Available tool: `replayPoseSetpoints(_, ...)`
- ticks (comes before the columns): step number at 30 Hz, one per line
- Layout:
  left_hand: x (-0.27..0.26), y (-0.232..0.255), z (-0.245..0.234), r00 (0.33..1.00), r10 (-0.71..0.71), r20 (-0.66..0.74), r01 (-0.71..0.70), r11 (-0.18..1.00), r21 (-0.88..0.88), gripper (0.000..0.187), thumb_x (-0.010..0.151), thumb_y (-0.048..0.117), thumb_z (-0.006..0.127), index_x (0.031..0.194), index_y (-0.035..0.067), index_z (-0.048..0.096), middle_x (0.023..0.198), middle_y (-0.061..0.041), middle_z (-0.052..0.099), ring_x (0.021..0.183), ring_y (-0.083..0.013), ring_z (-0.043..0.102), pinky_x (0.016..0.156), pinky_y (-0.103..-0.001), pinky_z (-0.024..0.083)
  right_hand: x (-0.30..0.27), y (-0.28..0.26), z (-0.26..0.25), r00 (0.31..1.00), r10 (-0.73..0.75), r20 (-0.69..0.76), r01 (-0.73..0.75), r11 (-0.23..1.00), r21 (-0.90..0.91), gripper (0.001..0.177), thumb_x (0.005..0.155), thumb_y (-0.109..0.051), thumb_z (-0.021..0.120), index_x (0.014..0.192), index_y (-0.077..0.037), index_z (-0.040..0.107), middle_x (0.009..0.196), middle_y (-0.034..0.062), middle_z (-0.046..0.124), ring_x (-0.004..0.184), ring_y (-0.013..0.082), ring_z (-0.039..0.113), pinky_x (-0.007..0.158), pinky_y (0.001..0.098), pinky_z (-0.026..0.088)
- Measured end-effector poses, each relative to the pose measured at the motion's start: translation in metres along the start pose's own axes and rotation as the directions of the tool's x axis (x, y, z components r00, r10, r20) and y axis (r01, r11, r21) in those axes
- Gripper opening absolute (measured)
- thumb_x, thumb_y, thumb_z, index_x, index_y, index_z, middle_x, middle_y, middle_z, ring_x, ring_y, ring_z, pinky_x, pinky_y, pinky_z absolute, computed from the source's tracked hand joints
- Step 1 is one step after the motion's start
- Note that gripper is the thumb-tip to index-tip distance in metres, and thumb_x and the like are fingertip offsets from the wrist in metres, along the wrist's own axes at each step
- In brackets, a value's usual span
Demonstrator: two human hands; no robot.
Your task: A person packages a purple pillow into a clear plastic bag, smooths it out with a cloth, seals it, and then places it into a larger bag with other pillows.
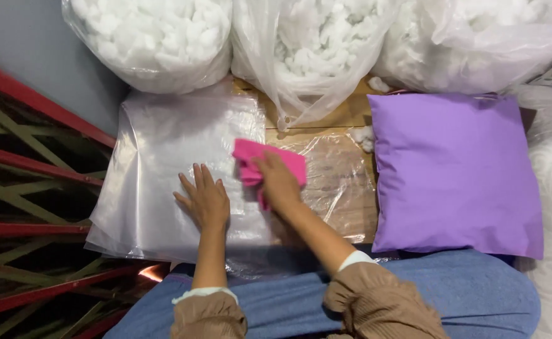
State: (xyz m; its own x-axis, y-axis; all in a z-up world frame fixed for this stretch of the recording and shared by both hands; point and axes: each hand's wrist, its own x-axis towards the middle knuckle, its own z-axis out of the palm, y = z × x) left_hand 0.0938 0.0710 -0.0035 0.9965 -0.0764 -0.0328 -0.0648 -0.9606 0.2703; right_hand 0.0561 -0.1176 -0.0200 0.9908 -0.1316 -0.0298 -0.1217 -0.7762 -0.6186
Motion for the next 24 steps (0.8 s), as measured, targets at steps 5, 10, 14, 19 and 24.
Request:
replayPoseSetpoints(5,0.010,-0.019,0.006,0.994,-0.038,0.105,0.033,0.998,0.049,0.063,0.106,0.041,0.032,0.163,0.014,0.029,0.172,-0.006,0.023,0.157,-0.0391,0.011,0.120,-0.069,0.008,0.020,-0.003,0.012,0.969,-0.244,0.041,0.243,0.905,-0.350,0.067,0.084,-0.001,0.060,0.147,-0.023,0.054,0.153,0.0113,0.050,0.143,0.0391,0.043,0.116,0.0567,0.035)
replayPoseSetpoints(10,-0.011,-0.021,-0.005,0.990,-0.141,0.028,0.143,0.987,-0.074,0.065,0.105,0.038,0.037,0.164,0.010,0.026,0.172,-0.011,0.020,0.156,-0.0427,0.008,0.119,-0.069,0.007,0.020,0.001,-0.024,0.995,0.020,-0.093,-0.049,0.948,-0.316,0.073,0.076,0.006,0.056,0.145,-0.017,0.054,0.146,0.0155,0.054,0.136,0.0388,0.051,0.110,0.0492,0.046)
replayPoseSetpoints(14,-0.048,-0.032,0.036,0.972,-0.213,-0.095,0.206,0.975,-0.079,0.061,0.100,0.029,0.045,0.154,0.001,0.038,0.163,-0.020,0.033,0.153,-0.0449,0.017,0.114,-0.071,0.012,0.023,-0.076,0.033,0.948,-0.317,0.002,0.311,0.929,-0.202,0.060,0.087,-0.002,0.058,0.143,-0.020,0.058,0.146,0.0158,0.055,0.134,0.0443,0.052,0.112,0.0529,0.043)
replayPoseSetpoints(19,-0.050,-0.033,0.033,0.979,-0.130,-0.155,0.134,0.991,0.014,0.063,0.101,0.032,0.047,0.153,-0.002,0.039,0.164,-0.021,0.035,0.151,-0.0443,0.026,0.113,-0.070,0.021,0.082,-0.080,0.091,0.823,-0.558,0.106,0.548,0.733,-0.403,0.043,0.095,-0.016,0.060,0.136,-0.027,0.064,0.143,0.0085,0.060,0.131,0.0417,0.056,0.110,0.0567,0.045)
replayPoseSetpoints(24,-0.028,-0.009,0.007,0.982,-0.176,-0.071,0.167,0.980,-0.111,0.071,0.098,0.029,0.052,0.159,0.001,0.031,0.168,-0.019,0.025,0.152,-0.0487,0.017,0.114,-0.074,0.012,0.076,-0.091,0.021,0.937,-0.342,-0.073,0.308,0.906,-0.290,0.044,0.101,-0.016,0.051,0.144,-0.026,0.055,0.146,0.0106,0.056,0.133,0.0465,0.054,0.109,0.0547,0.047)
